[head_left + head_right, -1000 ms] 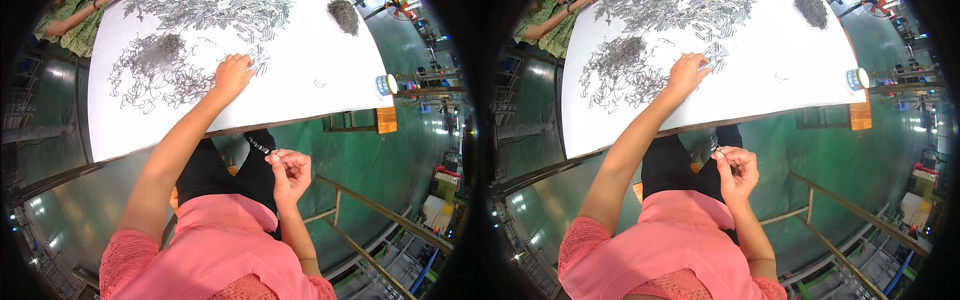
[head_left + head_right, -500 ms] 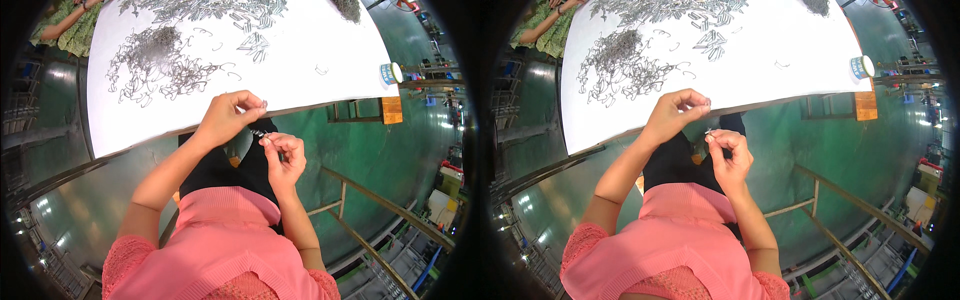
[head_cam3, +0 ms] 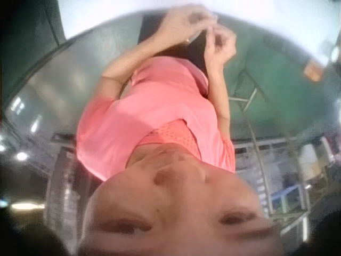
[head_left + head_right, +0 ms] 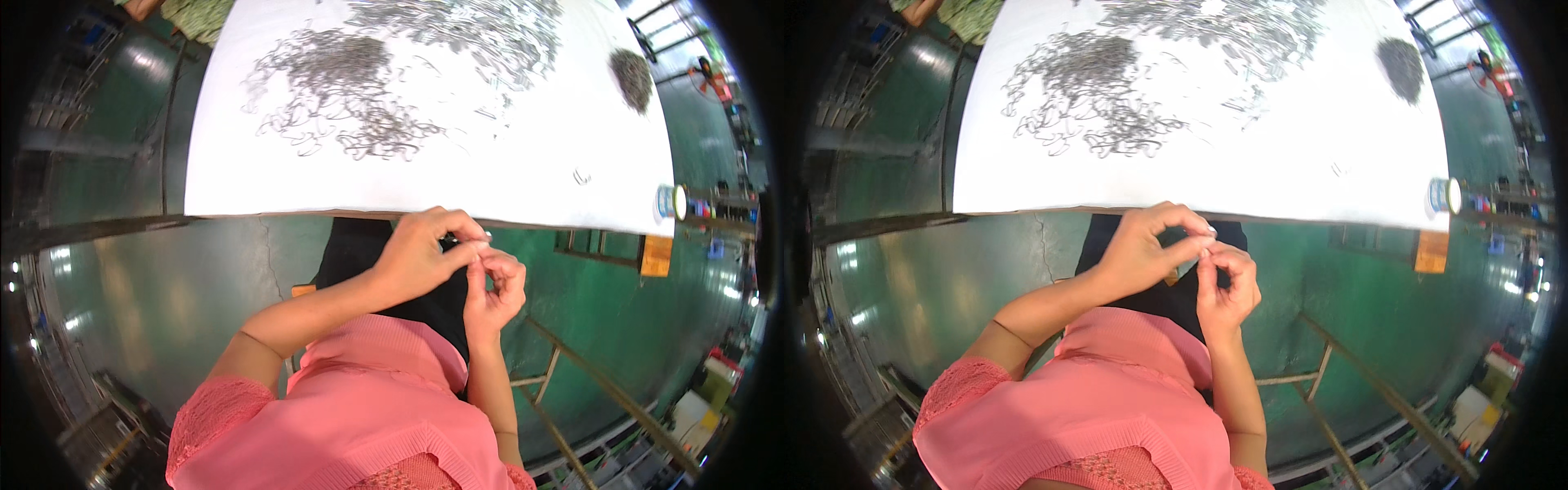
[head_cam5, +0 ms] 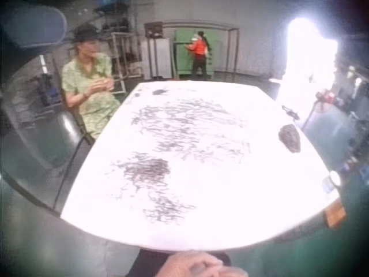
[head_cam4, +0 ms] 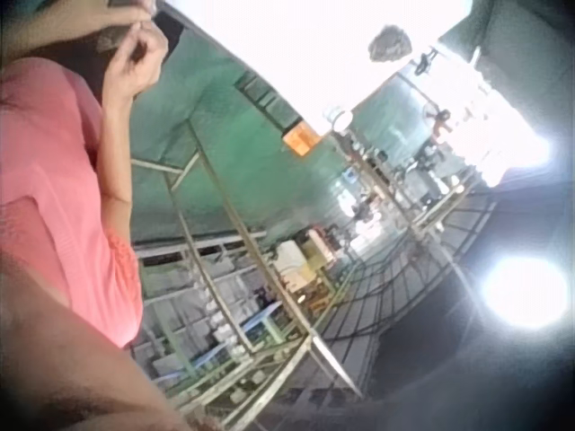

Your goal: The person sits at a table and repeatedly picks up small metal hooks and cylindrical metal pieces. They insert the hooks into the cylinders by hand to assemble them. The person occasionally stands to hang the assembled units on a nearby metal rack before returning to the table to continue the assembly process.

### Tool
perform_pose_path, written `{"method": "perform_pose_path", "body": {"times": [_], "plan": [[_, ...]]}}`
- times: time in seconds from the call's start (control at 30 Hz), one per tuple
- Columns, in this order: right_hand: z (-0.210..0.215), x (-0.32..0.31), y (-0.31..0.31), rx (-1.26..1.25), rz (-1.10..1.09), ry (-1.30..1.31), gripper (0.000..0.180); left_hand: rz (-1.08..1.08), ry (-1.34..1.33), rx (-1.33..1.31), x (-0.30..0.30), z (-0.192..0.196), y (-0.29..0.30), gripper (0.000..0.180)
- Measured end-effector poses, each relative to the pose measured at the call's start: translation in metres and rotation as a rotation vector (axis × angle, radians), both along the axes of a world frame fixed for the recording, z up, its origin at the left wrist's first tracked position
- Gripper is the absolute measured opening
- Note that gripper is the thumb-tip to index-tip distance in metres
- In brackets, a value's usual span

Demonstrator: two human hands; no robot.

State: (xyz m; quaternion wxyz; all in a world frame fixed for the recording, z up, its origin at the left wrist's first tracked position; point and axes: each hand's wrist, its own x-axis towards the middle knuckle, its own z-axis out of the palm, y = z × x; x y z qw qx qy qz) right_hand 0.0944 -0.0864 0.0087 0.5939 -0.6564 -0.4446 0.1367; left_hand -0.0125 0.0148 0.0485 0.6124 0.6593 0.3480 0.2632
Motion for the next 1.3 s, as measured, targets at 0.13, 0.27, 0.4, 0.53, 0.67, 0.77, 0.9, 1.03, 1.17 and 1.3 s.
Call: {"method": "perform_pose_path", "body": {"times": [0.13, 0.27, 0.4, 0.53, 0.67, 0.77, 0.9, 1.03, 1.17, 1.3], "plan": [[-0.011, -0.005, 0.002, -0.102, 0.092, -0.058, 0.019, 0.128, -0.085, 0.256, -0.006, -0.025, -0.006, 0.011], [-0.014, 0.012, 0.012, -0.133, 0.165, 0.033, 0.019, 0.214, -0.109, 0.344, -0.016, -0.04, -0.007, 0.012], [-0.004, 0.033, 0.057, -0.047, 0.258, -0.05, 0.014, 0.235, -0.103, 0.325, -0.023, -0.057, 0.001, 0.012], [0.017, 0.017, 0.134, -0.214, 0.42, -0.28, 0.006, 0.212, -0.076, 0.335, -0.031, -0.074, -0.001, 0.01], [0.0, -0.031, 0.219, -0.089, 0.685, -0.522, 0.008, 0.201, -0.069, 0.422, -0.031, -0.076, -0.002, 0.011], [-0.018, -0.059, 0.263, -0.092, 0.733, -0.722, 0.01, 0.181, -0.061, 0.401, -0.031, -0.079, -0.002, 0.013], [-0.025, -0.075, 0.289, -0.126, 0.791, -0.891, 0.011, 0.196, -0.071, 0.347, -0.031, -0.079, -0.003, 0.014], [-0.032, -0.077, 0.299, -0.042, 0.842, -0.988, 0.01, 0.184, -0.067, 0.326, -0.031, -0.077, -0.003, 0.014], [-0.023, -0.075, 0.292, -0.217, 0.783, -0.757, 0.007, 0.188, -0.067, 0.343, -0.03, -0.076, -0.006, 0.013], [-0.017, -0.037, 0.278, -0.563, 0.768, -0.077, 0.01, 0.186, -0.076, 0.346, -0.025, -0.074, -0.008, 0.011]]}}
